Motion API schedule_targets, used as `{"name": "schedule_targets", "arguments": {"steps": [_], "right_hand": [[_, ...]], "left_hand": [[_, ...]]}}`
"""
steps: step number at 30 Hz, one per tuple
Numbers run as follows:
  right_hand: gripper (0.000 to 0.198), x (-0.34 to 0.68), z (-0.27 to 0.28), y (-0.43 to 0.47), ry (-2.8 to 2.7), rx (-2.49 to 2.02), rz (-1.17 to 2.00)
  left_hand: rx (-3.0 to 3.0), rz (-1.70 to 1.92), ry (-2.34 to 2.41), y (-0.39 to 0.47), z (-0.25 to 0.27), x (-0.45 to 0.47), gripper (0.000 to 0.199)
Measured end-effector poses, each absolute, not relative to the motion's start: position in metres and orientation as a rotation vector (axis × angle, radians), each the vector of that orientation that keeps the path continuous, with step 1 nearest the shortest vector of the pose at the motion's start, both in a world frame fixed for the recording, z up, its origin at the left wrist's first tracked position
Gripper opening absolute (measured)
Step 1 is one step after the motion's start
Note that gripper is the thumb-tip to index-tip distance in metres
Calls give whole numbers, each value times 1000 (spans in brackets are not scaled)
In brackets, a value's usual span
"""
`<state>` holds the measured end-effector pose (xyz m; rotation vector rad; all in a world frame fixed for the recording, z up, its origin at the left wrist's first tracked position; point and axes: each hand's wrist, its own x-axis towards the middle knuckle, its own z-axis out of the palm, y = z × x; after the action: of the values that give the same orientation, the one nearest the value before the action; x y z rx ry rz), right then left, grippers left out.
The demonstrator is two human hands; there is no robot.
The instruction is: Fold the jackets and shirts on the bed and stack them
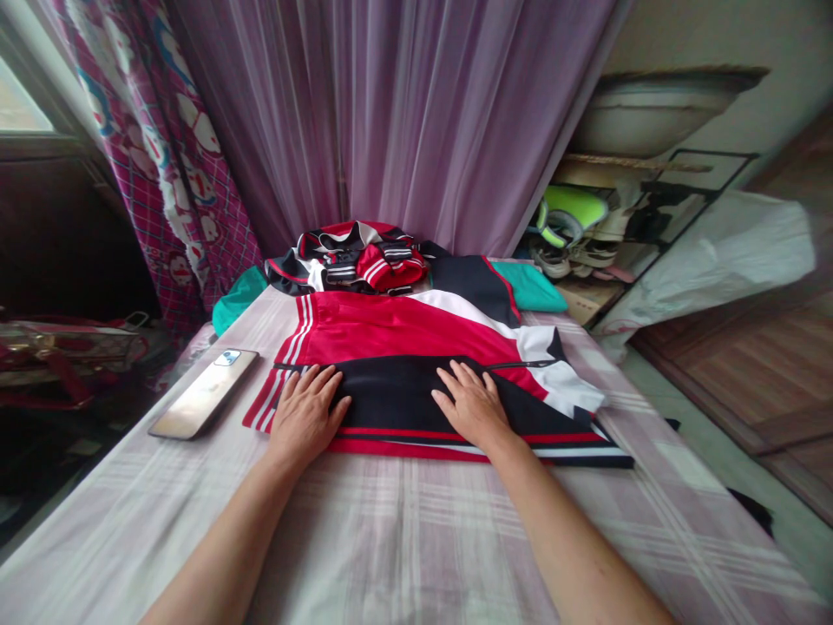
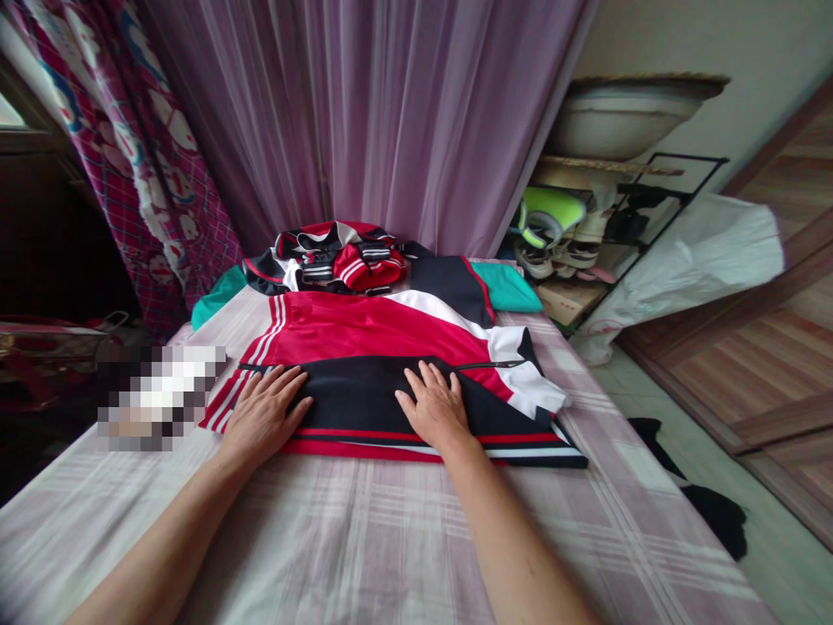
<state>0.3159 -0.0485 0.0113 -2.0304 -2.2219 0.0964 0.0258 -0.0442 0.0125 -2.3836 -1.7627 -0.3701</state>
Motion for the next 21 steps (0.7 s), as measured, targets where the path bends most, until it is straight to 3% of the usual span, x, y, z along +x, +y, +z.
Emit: {"name": "schedule_targets", "arguments": {"steps": [21], "right_hand": [[46,322,6,-47,-2171,-1861,71]], "left_hand": [[-2404,-463,-1761,-46,13,26,49]]}}
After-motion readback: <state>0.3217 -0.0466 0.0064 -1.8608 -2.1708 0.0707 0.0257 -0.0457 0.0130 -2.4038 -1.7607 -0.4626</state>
